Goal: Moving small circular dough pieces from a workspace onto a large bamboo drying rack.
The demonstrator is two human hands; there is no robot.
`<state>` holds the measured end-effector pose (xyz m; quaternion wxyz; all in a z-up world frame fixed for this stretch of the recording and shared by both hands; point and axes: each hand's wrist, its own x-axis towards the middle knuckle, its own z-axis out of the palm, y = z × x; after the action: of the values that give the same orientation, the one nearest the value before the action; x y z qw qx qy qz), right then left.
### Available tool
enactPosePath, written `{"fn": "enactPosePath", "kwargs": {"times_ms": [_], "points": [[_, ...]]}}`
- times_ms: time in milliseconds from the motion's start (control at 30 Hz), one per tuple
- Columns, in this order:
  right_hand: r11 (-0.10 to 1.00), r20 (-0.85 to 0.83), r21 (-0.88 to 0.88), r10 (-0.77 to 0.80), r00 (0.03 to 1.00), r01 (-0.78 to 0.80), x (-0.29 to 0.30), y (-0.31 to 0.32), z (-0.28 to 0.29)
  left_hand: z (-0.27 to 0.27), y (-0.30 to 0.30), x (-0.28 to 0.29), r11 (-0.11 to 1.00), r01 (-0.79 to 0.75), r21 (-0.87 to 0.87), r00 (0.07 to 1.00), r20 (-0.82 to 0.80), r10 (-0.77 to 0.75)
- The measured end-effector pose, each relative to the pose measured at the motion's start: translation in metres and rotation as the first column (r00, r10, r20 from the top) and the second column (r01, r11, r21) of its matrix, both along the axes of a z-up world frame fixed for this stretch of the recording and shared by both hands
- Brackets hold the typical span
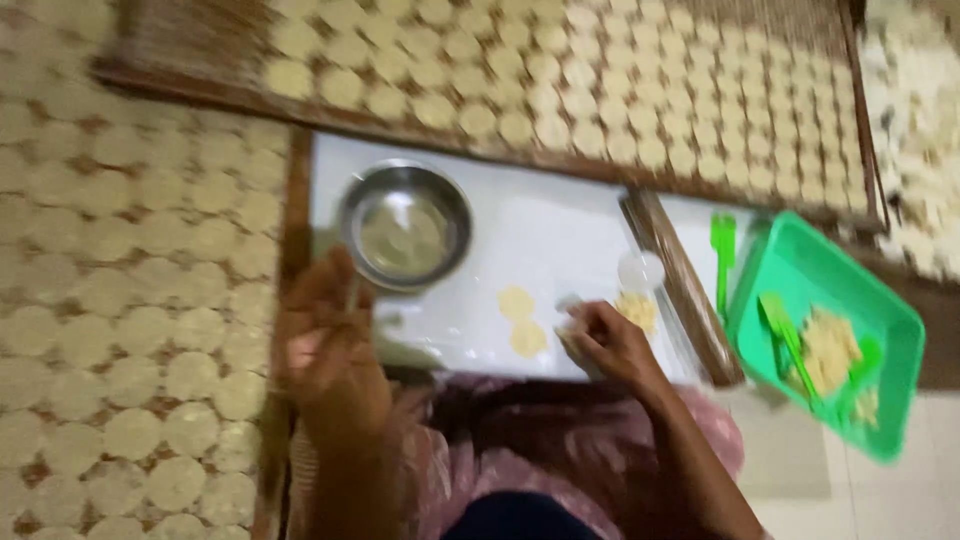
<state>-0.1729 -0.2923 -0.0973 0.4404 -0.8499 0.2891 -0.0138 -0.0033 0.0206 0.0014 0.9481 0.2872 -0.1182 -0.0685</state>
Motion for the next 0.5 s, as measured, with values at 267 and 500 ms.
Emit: {"fn": "enactPosePath", "kwargs": {"times_ms": [267,500], "points": [[0.928,0.23,0.367,-0.026,0.973,-0.062,0.066,-0.069,0.041,-0.004,-0.006,0.013,0.969,-0.096,0.226,0.976,-0.169,0.136],[0.919,0.148,0.393,-0.023,0.989,-0.038,0.253,-0.005,0.147,-0.054,-0.021,0.025,0.978,0.07,0.196,0.945,-0.328,-0.002]]}}
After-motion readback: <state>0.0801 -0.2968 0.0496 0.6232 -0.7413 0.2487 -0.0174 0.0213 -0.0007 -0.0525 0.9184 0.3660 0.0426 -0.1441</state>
